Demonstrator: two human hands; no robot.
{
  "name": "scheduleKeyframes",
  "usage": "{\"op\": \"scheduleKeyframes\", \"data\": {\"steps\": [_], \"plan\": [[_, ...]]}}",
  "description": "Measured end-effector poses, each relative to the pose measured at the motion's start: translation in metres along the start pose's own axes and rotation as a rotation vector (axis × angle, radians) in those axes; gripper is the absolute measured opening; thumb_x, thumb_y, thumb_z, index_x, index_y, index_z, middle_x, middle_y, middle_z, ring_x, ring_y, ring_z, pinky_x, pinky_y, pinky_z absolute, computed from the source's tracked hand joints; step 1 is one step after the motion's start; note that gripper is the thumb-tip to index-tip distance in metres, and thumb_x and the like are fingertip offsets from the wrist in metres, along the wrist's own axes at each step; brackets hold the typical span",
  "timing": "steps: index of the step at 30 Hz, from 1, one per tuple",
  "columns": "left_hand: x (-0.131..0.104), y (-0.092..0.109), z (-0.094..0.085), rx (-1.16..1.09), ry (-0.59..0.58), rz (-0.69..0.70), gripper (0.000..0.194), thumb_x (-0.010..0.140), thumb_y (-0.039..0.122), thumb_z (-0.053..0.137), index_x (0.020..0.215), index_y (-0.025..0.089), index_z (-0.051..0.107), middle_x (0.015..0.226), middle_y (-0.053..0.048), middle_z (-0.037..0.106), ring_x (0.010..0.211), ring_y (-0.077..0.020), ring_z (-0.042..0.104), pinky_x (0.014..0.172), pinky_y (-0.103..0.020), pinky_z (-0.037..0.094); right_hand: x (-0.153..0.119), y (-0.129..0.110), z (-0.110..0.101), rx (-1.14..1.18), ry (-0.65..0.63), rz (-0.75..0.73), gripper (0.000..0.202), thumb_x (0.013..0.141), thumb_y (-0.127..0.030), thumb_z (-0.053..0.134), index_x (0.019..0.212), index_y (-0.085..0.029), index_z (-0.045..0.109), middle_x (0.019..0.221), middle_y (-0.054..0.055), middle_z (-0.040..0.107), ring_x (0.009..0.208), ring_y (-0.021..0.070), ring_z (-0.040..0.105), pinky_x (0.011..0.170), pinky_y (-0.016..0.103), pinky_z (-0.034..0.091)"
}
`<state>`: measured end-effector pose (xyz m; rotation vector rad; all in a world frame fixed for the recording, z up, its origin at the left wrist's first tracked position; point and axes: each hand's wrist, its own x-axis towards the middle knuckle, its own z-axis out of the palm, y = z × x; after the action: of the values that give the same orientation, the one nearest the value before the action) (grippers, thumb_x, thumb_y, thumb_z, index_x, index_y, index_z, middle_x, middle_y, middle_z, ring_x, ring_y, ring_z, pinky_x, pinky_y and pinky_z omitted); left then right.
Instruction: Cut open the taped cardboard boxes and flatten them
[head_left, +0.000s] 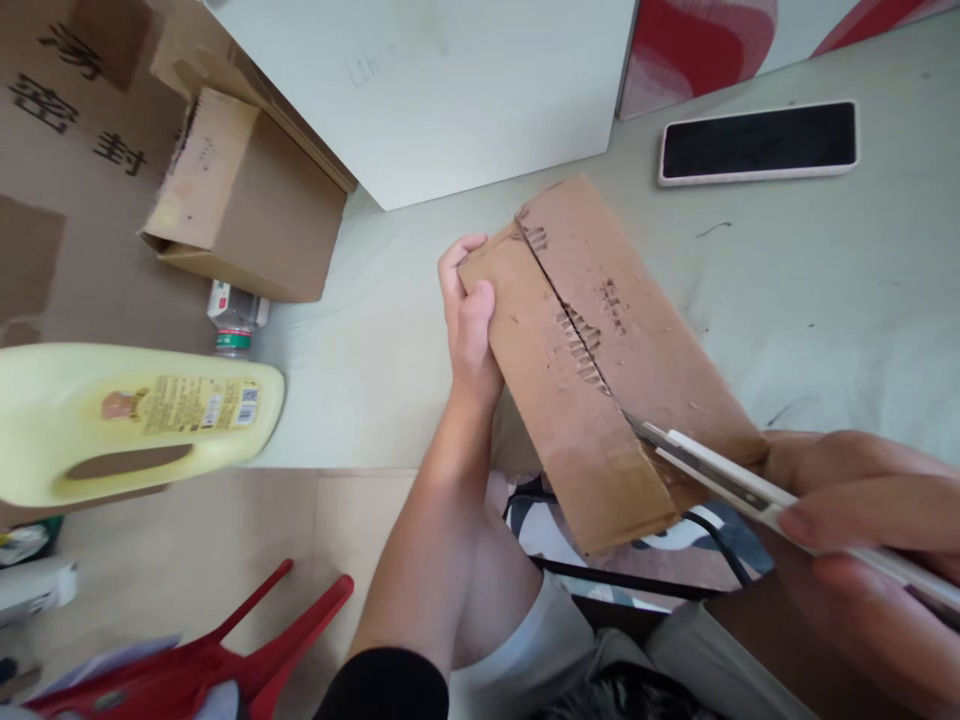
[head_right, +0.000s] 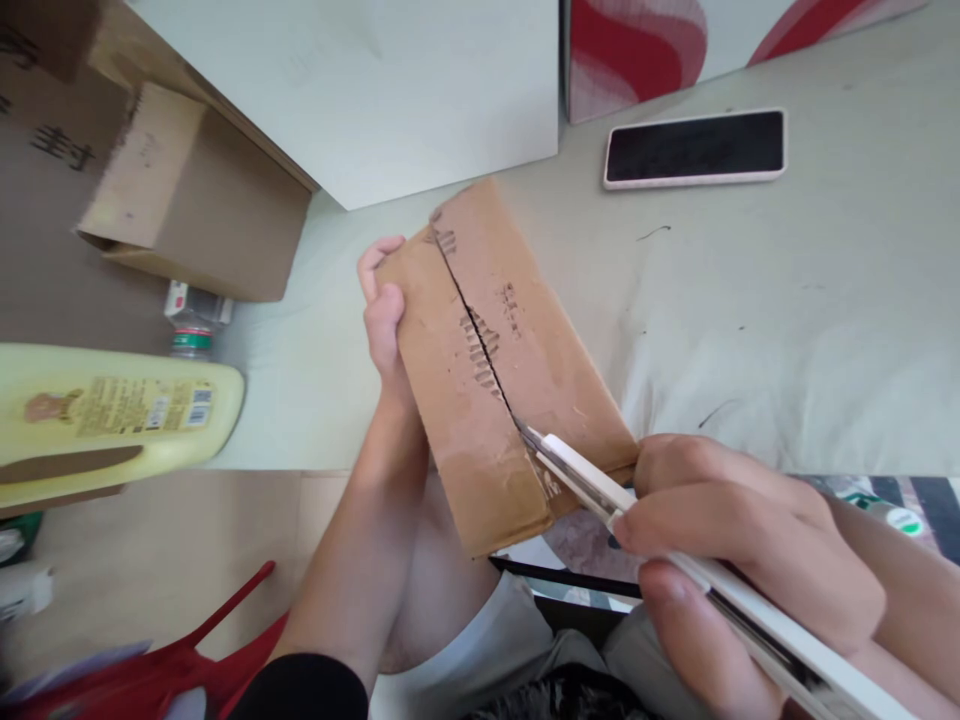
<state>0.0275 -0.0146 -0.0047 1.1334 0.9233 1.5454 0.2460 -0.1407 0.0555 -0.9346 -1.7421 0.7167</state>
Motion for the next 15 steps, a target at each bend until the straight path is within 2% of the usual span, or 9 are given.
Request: {"op": "scheduleKeyframes", "data": {"steps": [3,7,11,15], "plan": [[-0.0006,-0.0004,-0.0001,-0.029,-0.023,0.001,0.047,0.088,0.061,0.065,0.121,0.03,0.052,0.108,-0.003,0.061,0.101,-0.0205,0.065,0.091,-0.036,0.053,-0.0043,0.0026,0.0002,0.002,0.006,-0.004,0.012,0.099,-0.023,0.045,0.095,-0.028,0.055,0.05,0.001,0.052,0.039,0.0158,0.046,0.037,0.032,0.042],[-0.0007,-0.0023,-0.0011,0.044,-0.015,-0.006,0.058,0.086,0.071,0.061,0.125,0.03,0.05,0.115,-0.005,0.06,0.113,-0.0257,0.064,0.1,-0.042,0.051,-0.0045,0.0028,0.0009,-0.007,-0.002,0.001,0.011,0.099,-0.024,0.046,0.094,-0.029,0.054,0.049,0.001,0.051,0.039,0.0159,0.047,0.037,0.032,0.041],[-0.0002,-0.0038,-0.0015,0.068,-0.018,0.002,0.059,0.085,0.073,0.06,0.126,0.03,0.049,0.117,-0.005,0.06,0.117,-0.0269,0.063,0.101,-0.044,0.051,-0.0017,0.0025,0.0002,-0.011,0.004,-0.002,0.011,0.099,-0.025,0.046,0.094,-0.029,0.055,0.049,0.0,0.05,0.039,0.0157,0.046,0.038,0.033,0.043],[0.0001,-0.004,-0.0011,0.061,-0.018,0.02,0.057,0.085,0.071,0.062,0.124,0.031,0.049,0.118,-0.005,0.06,0.121,-0.0279,0.062,0.102,-0.044,0.051,-0.0007,0.0034,-0.0019,0.046,0.006,-0.02,0.013,0.094,-0.017,0.048,0.094,-0.027,0.058,0.051,0.0,0.052,0.037,0.0152,0.046,0.036,0.033,0.041]]}}
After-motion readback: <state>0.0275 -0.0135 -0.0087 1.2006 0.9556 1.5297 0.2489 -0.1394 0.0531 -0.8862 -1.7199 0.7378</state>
